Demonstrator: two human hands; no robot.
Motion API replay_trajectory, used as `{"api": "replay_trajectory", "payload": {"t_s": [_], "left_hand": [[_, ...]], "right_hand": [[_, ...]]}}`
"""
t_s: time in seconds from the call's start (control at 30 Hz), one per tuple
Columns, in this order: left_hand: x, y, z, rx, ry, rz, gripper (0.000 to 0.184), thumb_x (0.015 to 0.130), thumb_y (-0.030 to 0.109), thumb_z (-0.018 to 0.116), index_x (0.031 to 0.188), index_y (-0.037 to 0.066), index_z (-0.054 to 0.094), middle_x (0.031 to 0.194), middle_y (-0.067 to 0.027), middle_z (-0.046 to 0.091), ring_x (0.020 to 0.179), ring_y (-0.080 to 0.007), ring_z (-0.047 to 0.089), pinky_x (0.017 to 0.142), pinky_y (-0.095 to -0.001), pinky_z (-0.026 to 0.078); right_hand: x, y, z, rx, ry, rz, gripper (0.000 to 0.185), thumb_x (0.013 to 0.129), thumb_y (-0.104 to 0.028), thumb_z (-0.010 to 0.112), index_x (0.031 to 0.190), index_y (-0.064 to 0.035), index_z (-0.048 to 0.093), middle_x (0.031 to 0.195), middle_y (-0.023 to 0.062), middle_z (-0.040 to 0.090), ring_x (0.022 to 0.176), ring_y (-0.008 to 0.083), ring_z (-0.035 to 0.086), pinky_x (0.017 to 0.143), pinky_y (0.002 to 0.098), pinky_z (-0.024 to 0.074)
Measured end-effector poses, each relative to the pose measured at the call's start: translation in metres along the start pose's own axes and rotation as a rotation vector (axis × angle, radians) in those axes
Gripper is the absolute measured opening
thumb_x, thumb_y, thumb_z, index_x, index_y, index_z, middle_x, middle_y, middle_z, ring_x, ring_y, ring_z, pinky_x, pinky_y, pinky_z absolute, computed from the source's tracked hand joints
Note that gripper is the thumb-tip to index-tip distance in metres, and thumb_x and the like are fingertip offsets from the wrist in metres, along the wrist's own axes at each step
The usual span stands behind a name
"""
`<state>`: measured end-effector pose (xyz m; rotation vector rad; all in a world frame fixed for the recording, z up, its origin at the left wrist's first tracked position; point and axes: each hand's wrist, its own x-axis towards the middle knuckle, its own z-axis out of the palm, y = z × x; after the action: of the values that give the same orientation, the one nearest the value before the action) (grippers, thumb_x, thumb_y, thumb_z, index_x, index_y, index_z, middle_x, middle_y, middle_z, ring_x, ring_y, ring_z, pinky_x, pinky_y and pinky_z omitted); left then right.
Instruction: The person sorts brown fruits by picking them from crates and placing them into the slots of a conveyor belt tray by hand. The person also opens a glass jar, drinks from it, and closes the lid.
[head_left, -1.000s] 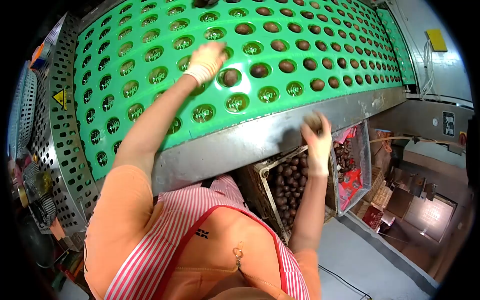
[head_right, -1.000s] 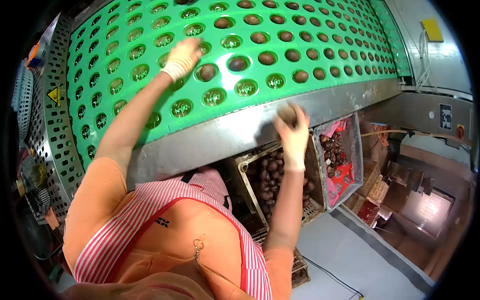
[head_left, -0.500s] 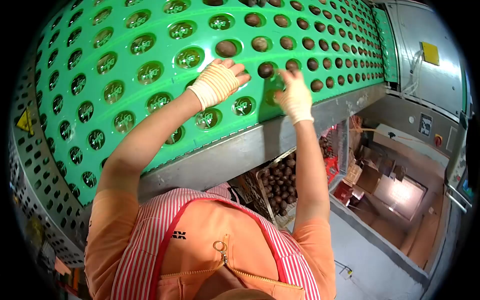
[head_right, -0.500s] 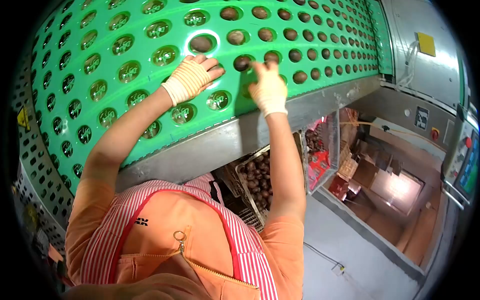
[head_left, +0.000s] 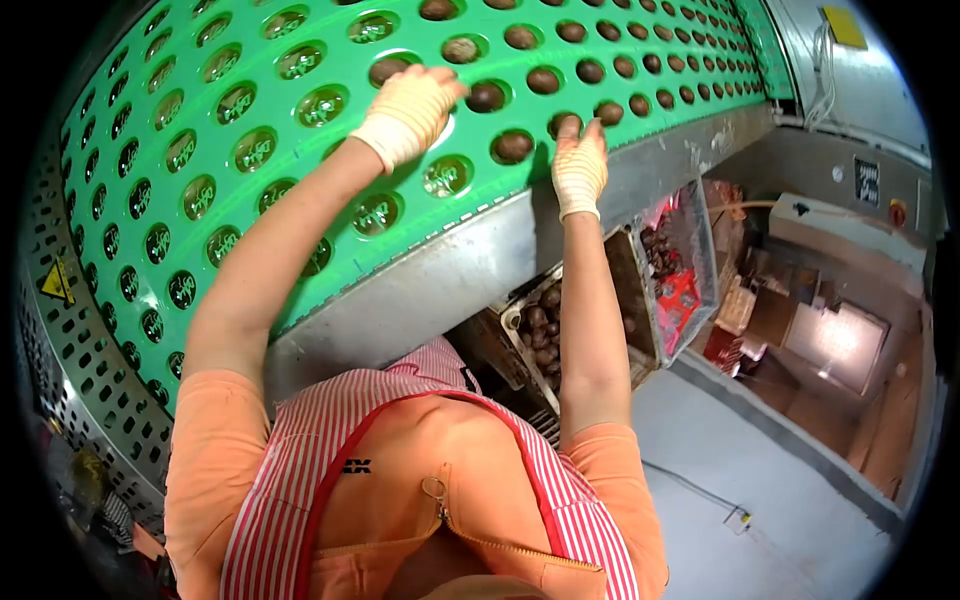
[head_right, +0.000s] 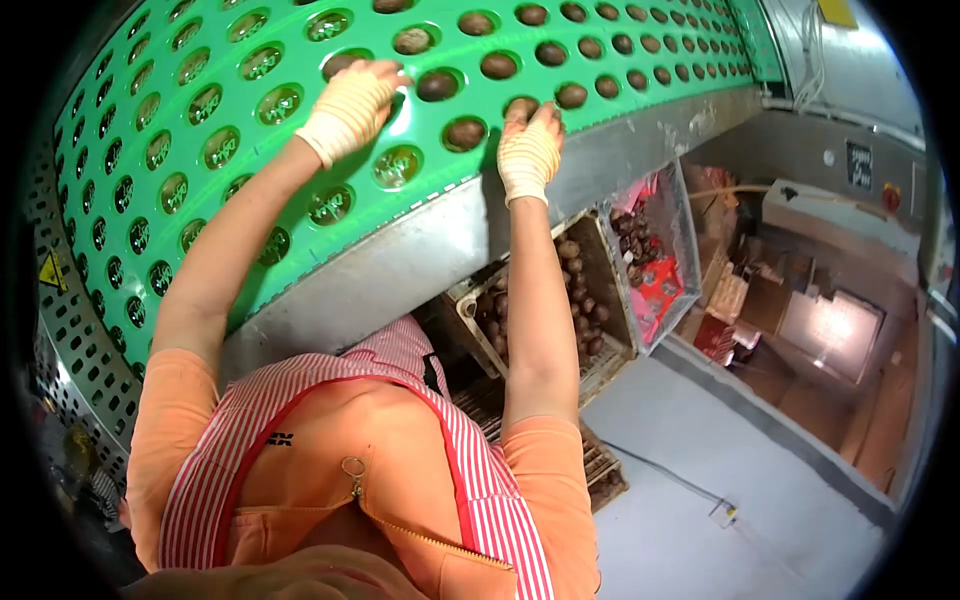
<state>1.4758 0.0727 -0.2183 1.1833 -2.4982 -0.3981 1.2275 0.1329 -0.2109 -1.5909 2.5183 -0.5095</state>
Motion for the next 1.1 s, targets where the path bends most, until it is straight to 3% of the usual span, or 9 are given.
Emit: {"api": "replay_trajectory", "payload": {"t_s": [0.13,0.23,0.27,0.33,0.53,0.6,0.67,0.77,1.1], "left_hand": [[0.027,0.067,0.026,-0.128,0.163,0.088,0.050,0.089,0.030,0.059,0.136,0.015,0.047,0.139,-0.0153,0.046,0.124,-0.0391,0.045,0.103,-0.0502,0.039],[0.034,0.104,0.074,0.094,0.026,0.223,0.058,0.088,0.038,0.057,0.140,0.017,0.044,0.147,-0.0167,0.038,0.127,-0.0406,0.044,0.103,-0.0530,0.037],[0.046,0.095,0.092,0.207,-0.326,0.286,0.052,0.090,0.039,0.052,0.137,0.018,0.049,0.144,-0.0142,0.043,0.125,-0.0395,0.046,0.102,-0.0497,0.038],[0.045,0.086,0.099,0.211,-0.082,0.343,0.049,0.092,0.040,0.049,0.134,0.015,0.052,0.142,-0.0135,0.046,0.125,-0.0403,0.046,0.103,-0.0490,0.037],[0.027,0.189,0.068,-0.294,0.274,0.317,0.055,0.082,0.030,0.072,0.129,0.009,0.054,0.131,-0.0193,0.055,0.120,-0.0377,0.051,0.101,-0.0440,0.042],[-0.006,0.253,0.087,-0.753,-0.383,-0.137,0.056,0.083,0.023,0.074,0.131,0.003,0.051,0.128,-0.0199,0.056,0.115,-0.0353,0.056,0.099,-0.0418,0.045],[-0.020,0.289,0.128,-0.501,-0.406,0.290,0.062,0.079,0.024,0.076,0.132,0.004,0.051,0.128,-0.0204,0.055,0.115,-0.0362,0.057,0.099,-0.0402,0.046],[-0.016,0.320,0.204,-0.333,-0.473,0.270,0.080,0.071,0.026,0.081,0.138,0.005,0.043,0.136,-0.0205,0.048,0.124,-0.0385,0.048,0.105,-0.0413,0.042],[-0.016,0.350,0.257,-0.227,-0.618,0.186,0.111,0.055,0.035,0.090,0.147,0.012,0.031,0.139,-0.0194,0.046,0.125,-0.0454,0.042,0.107,-0.0468,0.039]], "right_hand": [[-0.077,0.040,-0.018,0.281,0.386,-0.140,0.048,0.093,-0.026,0.059,0.129,0.0046,0.050,0.131,0.0293,0.050,0.123,0.0444,0.046,0.103,0.0488,0.0380],[-0.168,0.066,-0.033,0.224,0.262,-0.153,0.052,0.082,-0.022,0.067,0.129,-0.0034,0.053,0.134,0.0243,0.048,0.122,0.0432,0.045,0.103,0.0497,0.0376],[-0.193,0.077,-0.035,0.312,0.192,-0.121,0.055,0.077,-0.024,0.069,0.127,-0.0060,0.055,0.133,0.0230,0.047,0.121,0.0431,0.044,0.102,0.0510,0.0381],[-0.242,0.107,-0.041,0.292,0.185,-0.123,0.054,0.076,-0.026,0.068,0.126,-0.0092,0.056,0.131,0.0228,0.047,0.118,0.0424,0.044,0.100,0.0518,0.0385],[-0.287,0.272,-0.120,-0.095,0.017,0.673,0.068,0.075,-0.028,0.073,0.134,-0.0057,0.048,0.124,0.0230,0.050,0.116,0.0366,0.048,0.099,0.0488,0.0423],[-0.284,0.327,-0.118,-0.129,0.069,0.739,0.072,0.079,-0.040,0.070,0.136,-0.0033,0.046,0.128,0.0235,0.051,0.120,0.0402,0.046,0.102,0.0480,0.0404],[-0.263,0.367,-0.108,-0.016,-0.034,0.781,0.073,0.084,-0.051,0.061,0.139,-0.0048,0.046,0.134,0.0247,0.050,0.125,0.0415,0.045,0.105,0.0474,0.0381],[-0.235,0.399,-0.088,0.249,-0.285,0.959,0.089,0.084,-0.072,0.040,0.145,-0.0065,0.041,0.146,0.0249,0.040,0.136,0.0393,0.037,0.111,0.0469,0.0311],[-0.227,0.418,-0.099,0.855,-0.359,1.080,0.095,0.076,-0.071,0.059,0.146,-0.0101,0.040,0.152,0.0163,0.034,0.139,0.0343,0.034,0.107,0.0533,0.0350]]}}
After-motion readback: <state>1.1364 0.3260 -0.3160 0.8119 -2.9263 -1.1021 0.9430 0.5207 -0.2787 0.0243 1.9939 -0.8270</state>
